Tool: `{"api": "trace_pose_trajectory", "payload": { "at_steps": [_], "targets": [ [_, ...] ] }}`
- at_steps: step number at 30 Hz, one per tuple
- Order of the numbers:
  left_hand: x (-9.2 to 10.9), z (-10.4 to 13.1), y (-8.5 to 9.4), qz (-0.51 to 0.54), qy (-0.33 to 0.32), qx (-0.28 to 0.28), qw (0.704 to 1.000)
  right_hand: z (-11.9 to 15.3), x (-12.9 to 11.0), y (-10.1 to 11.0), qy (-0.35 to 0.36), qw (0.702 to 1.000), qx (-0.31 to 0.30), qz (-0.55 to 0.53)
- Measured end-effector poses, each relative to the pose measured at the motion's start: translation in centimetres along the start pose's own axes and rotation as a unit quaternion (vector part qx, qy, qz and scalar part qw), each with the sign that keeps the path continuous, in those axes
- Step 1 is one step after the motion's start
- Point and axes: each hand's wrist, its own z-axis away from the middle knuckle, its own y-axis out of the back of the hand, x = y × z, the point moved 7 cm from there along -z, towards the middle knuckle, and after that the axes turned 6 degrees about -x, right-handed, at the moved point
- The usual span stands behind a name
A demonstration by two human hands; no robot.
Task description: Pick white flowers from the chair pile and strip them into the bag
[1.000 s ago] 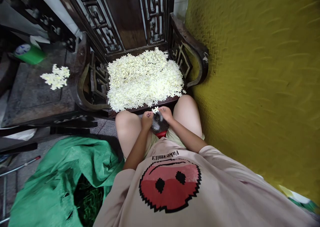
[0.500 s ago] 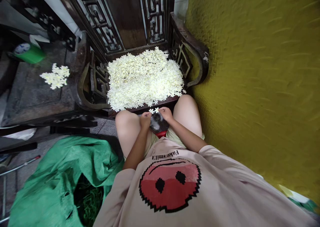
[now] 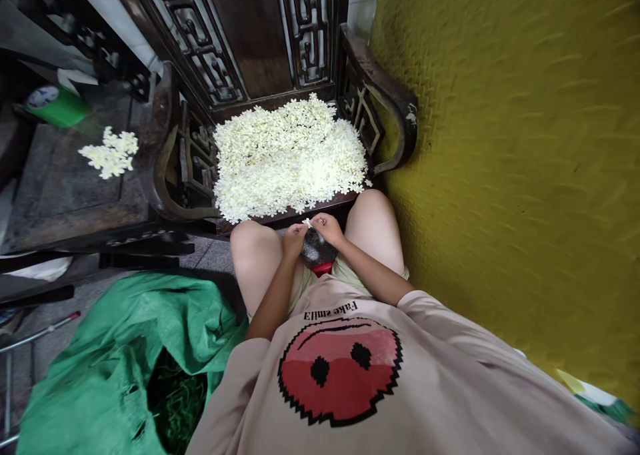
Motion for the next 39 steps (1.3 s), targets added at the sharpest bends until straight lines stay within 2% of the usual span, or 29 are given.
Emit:
{"api": "trace_pose_trajectory", "payload": {
  "at_steps": [5,11,19,32,39],
  "targets": [
    [-0.2,-0.2,-0.2,0.028,-0.005,-0.018,0.999,-0.2,0.1,-0.2,0.005,0.999,-0.029,-0.039],
    [-0.7,-0.4,-0.3,0.082,-0.006,-0.048,0.995,-0.6,1.3,-0.8,-0.034,0.986,-0.044,-0.159],
    [-0.8,-0.7,-0.5,0.156,-0.004,-0.070,0.985,-0.5,1.2,-0.7,-0.033,0.984,-0.048,-0.171],
    [-0.4,-0.4,-0.5,0.126,-0.043,-0.057,0.989,-0.3,1.4,-0.6,-0.082,0.974,-0.042,-0.206],
    [0.5,0.1,-0.1,0.035,-0.030,-0.018,0.999,-0.5,0.9,-0.4,-0.038,0.990,-0.036,-0.129]
  ]
}}
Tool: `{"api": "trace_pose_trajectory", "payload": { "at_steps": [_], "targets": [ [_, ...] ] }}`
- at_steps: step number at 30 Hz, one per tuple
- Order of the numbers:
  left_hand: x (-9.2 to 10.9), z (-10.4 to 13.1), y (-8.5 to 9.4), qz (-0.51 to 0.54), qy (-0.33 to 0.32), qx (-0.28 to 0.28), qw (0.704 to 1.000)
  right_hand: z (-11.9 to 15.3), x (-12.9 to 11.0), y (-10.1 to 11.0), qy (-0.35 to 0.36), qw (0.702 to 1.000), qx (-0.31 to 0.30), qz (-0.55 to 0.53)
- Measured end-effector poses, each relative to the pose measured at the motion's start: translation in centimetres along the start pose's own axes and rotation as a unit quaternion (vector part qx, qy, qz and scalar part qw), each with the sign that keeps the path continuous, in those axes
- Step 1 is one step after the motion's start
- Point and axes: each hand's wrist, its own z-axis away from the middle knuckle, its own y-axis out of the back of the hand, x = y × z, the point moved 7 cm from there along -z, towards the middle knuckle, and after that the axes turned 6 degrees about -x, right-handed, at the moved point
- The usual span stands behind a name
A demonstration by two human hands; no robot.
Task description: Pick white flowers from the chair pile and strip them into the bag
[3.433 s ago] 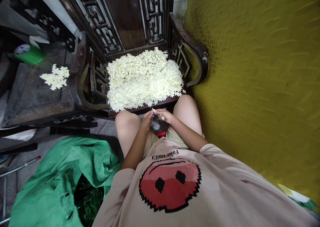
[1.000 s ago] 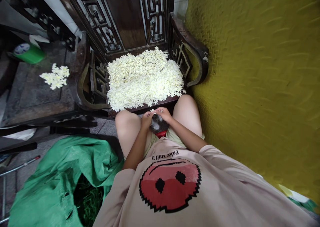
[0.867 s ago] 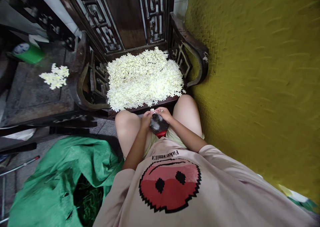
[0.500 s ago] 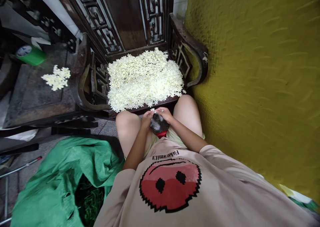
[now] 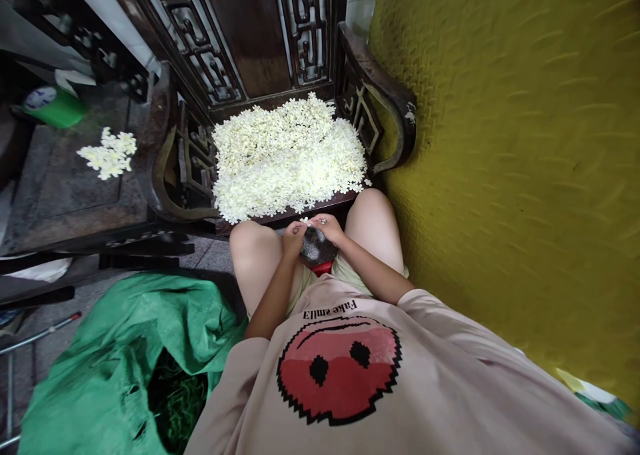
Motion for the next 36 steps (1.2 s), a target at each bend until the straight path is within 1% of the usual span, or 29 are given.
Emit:
{"api": "trace_pose_trajectory", "payload": {
  "at_steps": [4,7,10,13,15,17,20,23,31,36],
  "targets": [
    [0.5,0.5,0.3,-0.063,-0.014,0.029,0.998,0.4,-0.7,-0.4,0.035,0.998,-0.014,0.059],
    [0.7,0.6,0.4,-0.087,-0.033,0.045,0.995,0.8,-1.6,-0.5,0.071,0.992,-0.013,0.107],
    [0.4,0.5,0.3,-0.098,-0.040,0.037,0.994,1.1,-2.4,-0.5,0.105,0.982,0.000,0.158],
    [0.1,0.3,0.2,-0.118,-0.051,0.025,0.991,1.3,-2.8,-0.6,0.125,0.974,-0.003,0.189],
    [0.1,0.3,0.3,-0.147,-0.062,0.026,0.987,1.3,-3.0,-0.7,0.132,0.969,-0.014,0.206],
    [0.3,0.4,0.5,-0.194,-0.074,0.040,0.978,1.5,-3.2,-0.9,0.138,0.965,-0.026,0.222],
    [1.0,0.6,0.6,-0.277,-0.091,0.059,0.955,1.7,-3.4,-0.9,0.141,0.957,-0.031,0.251],
    [1.6,0.9,0.3,-0.334,-0.108,0.061,0.934,1.9,-3.6,-0.9,0.139,0.950,-0.028,0.278],
    [2.2,1.4,0.1,-0.398,-0.140,0.078,0.903,2.0,-3.7,-1.3,0.151,0.937,-0.036,0.313],
    [2.5,1.5,0.1,-0.406,-0.132,0.082,0.901,2.1,-3.7,-1.3,0.149,0.936,-0.039,0.316]
  ]
}}
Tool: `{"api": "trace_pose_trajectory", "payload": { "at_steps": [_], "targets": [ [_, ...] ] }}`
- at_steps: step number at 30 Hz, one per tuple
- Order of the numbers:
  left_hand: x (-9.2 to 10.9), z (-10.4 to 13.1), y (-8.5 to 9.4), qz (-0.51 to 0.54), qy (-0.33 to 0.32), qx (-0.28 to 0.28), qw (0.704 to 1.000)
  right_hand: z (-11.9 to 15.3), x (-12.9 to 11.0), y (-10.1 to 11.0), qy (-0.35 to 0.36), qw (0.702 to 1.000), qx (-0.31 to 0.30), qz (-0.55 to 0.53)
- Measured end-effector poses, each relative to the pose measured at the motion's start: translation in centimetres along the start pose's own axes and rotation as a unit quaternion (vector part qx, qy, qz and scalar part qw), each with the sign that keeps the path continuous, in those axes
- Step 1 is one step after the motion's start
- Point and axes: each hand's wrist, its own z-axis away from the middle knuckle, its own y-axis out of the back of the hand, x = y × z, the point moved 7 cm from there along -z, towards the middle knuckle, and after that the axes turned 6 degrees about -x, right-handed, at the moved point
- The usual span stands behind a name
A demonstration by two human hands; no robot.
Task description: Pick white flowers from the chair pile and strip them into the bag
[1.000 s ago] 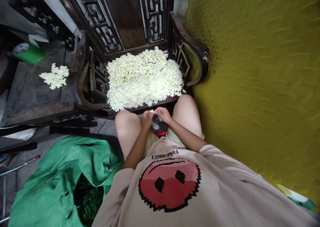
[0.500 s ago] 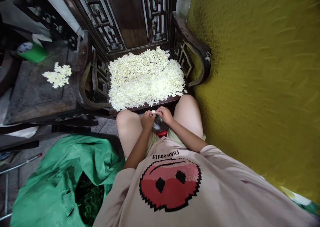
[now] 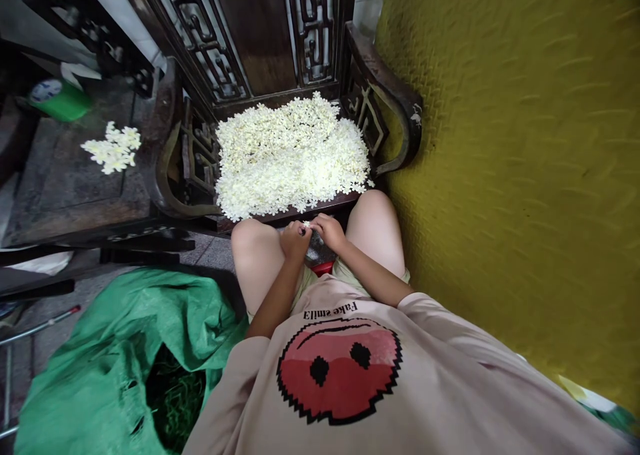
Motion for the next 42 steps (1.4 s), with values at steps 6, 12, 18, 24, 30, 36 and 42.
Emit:
{"api": "trace_pose_trajectory", "payload": {
  "at_steps": [6,12,18,24,30,36,42],
  "targets": [
    [0.0,0.1,0.2,0.011,0.010,0.011,1.000,0.1,-0.1,0.1,-0.001,0.998,0.025,-0.057],
    [-0.5,-0.3,-0.9,0.109,0.005,-0.018,0.994,-0.1,1.4,-0.3,-0.049,0.991,0.051,-0.112],
    [-2.1,-0.6,-2.3,0.250,0.079,-0.061,0.963,-0.6,3.2,-1.7,-0.111,0.975,0.000,-0.191],
    [-1.5,-0.7,-2.3,0.315,0.092,-0.098,0.940,-0.4,2.9,-1.3,-0.100,0.987,0.004,-0.126],
    [-2.0,-0.9,-2.5,0.383,0.138,-0.107,0.907,-0.4,2.5,-1.6,-0.098,0.983,-0.008,-0.155],
    [-2.1,-1.0,-3.1,0.395,0.123,-0.147,0.898,-0.8,2.6,-2.1,-0.097,0.962,-0.051,-0.250],
    [-1.1,-1.1,-3.2,0.407,0.072,-0.203,0.887,-0.6,3.3,-1.6,-0.137,0.947,-0.032,-0.289]
  ]
}}
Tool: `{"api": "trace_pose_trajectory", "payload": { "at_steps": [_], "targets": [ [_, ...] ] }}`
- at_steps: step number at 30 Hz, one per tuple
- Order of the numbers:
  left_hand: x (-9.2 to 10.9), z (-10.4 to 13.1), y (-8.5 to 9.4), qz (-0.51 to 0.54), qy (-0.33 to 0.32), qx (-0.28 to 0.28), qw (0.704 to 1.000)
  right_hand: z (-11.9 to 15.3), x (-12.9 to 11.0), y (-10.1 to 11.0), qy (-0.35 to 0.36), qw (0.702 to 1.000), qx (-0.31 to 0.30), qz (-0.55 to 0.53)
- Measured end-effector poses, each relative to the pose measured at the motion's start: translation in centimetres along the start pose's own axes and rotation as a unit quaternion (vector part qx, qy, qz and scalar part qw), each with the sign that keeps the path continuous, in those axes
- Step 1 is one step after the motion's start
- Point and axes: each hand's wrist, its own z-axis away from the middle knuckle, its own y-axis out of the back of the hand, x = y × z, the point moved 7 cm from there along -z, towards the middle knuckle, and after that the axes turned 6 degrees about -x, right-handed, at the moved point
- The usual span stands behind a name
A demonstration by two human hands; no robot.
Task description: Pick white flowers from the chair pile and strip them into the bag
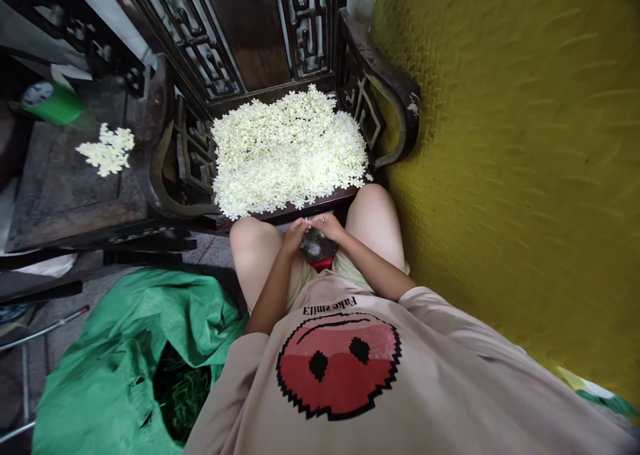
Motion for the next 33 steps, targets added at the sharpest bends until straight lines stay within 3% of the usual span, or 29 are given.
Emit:
{"api": "trace_pose_trajectory", "payload": {
  "at_steps": [8,11,13,17,21,25,29,33],
  "targets": [
    [-1.3,-0.4,-0.1,0.160,0.051,0.005,0.986,0.2,-0.3,-0.4,-0.006,0.996,0.018,-0.082],
    [-1.5,-0.4,0.6,0.236,0.049,0.048,0.969,0.1,0.7,0.0,-0.054,0.988,0.046,-0.135],
    [-1.6,-0.3,1.9,0.262,0.038,0.108,0.958,0.0,1.3,0.6,-0.080,0.979,0.071,-0.171],
    [-1.7,0.4,5.1,0.229,-0.002,0.245,0.942,0.3,2.5,2.7,-0.126,0.960,0.157,-0.195],
    [-1.3,0.9,6.7,0.101,-0.022,0.284,0.953,1.0,3.1,4.3,-0.166,0.947,0.190,-0.200],
    [1.0,0.3,8.0,-0.026,-0.052,0.293,0.954,1.0,2.9,4.9,-0.160,0.948,0.177,-0.212],
    [6.1,-2.5,10.3,-0.095,-0.104,0.324,0.936,0.4,2.8,4.1,-0.159,0.945,0.159,-0.240],
    [10.8,-5.5,12.5,-0.147,-0.116,0.350,0.918,-0.6,2.0,2.1,-0.141,0.954,0.113,-0.238]
  ]
}}
